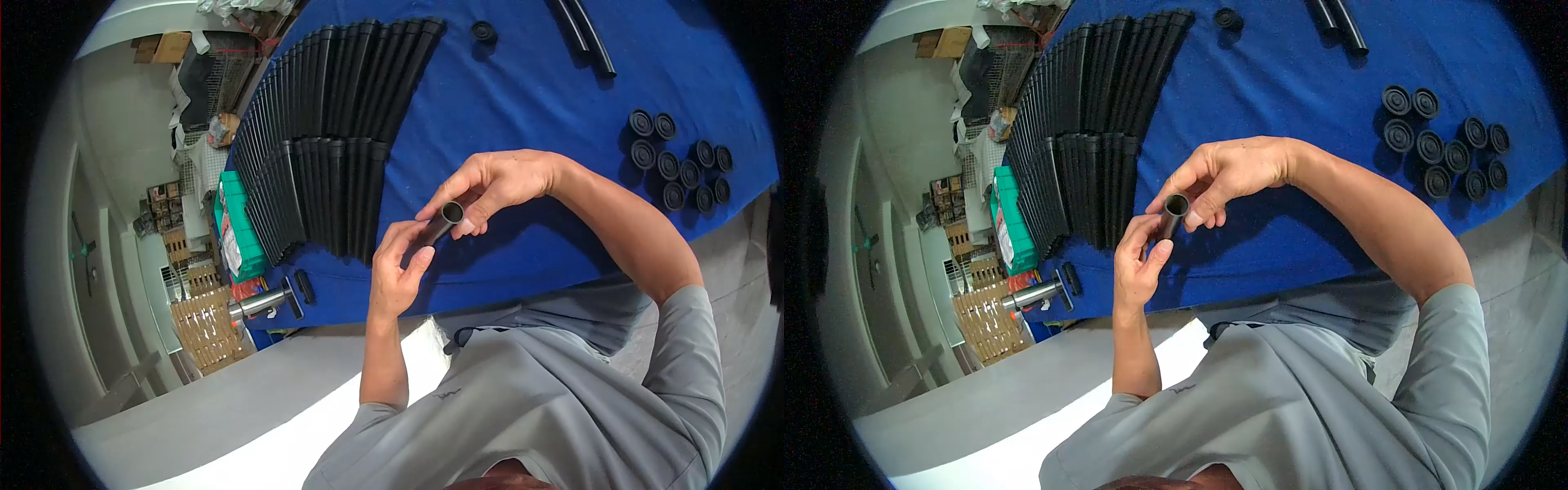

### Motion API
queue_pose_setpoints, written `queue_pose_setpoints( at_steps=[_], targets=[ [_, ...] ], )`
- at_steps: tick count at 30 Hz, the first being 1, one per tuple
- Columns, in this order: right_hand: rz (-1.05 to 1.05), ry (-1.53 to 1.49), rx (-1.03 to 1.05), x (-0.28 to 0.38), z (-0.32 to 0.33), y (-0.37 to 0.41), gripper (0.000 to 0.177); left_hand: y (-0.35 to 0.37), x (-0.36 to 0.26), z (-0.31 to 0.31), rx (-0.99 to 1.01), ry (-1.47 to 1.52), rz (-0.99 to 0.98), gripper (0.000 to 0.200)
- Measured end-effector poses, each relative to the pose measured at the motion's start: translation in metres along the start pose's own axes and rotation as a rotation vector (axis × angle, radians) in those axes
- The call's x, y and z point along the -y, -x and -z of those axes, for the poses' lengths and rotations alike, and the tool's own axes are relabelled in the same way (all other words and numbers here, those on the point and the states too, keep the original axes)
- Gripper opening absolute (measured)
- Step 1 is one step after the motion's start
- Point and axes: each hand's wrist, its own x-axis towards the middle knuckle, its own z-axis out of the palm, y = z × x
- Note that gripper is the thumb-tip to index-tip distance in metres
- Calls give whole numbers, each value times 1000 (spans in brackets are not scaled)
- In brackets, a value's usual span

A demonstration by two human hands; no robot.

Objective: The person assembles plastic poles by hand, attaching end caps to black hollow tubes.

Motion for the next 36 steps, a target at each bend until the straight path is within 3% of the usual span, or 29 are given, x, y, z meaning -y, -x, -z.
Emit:
queue_pose_setpoints(
  at_steps=[3, 7, 10, 12, 14, 16, 17, 18, 21, 22, 24, 25, 28, 33, 36],
  targets=[
    [-12, -9, 10, -4, 1, -1, 54, 0, 0, 1, 21, -74, -50, 35],
    [24, 102, -53, -3, 3, -3, 55, 10, -11, -18, -378, -210, -232, 33],
    [88, 131, -141, -2, 3, -4, 48, 33, -12, -44, -154, 455, 24, 36],
    [154, 106, -193, -5, 0, -5, 42, 18, -13, -58, 141, 1106, 355, 58],
    [92, 149, -200, -5, 3, -5, 46, 8, 11, -75, 124, 1731, 405, 61],
    [56, 198, -213, 1, 5, -2, 48, -5, 27, -79, 42, 1926, 424, 52],
    [51, 224, -218, 5, 5, 0, 49, -13, 35, -80, 137, 2001, 328, 44],
    [46, 252, -221, 10, 6, 2, 50, -19, 40, -82, 76, 1914, 261, 42],
    [181, 465, -498, 23, 22, 12, 48, -43, 47, -75, -99, 1513, 54, 35],
    [315, 768, -686, 21, 30, 14, 48, -53, 45, -76, -211, 1362, -5, 29],
    [315, 1210, -1166, 17, 36, 12, 45, -65, 35, -76, -215, 1319, -77, 25],
    [259, 1436, -1219, 13, 45, 14, 47, -65, 36, -78, -193, 1285, -80, 24],
    [139, 1725, -1304, 6, 56, 10, 55, -63, 39, -82, -163, 1214, -91, 22],
    [-104, 1913, -1326, 14, 85, -8, 59, -62, 41, -82, -185, 1285, -92, 23],
    [-191, 1897, -1278, 27, 107, -13, 51, -62, 43, -81, -184, 1365, -99, 26]
  ],
)
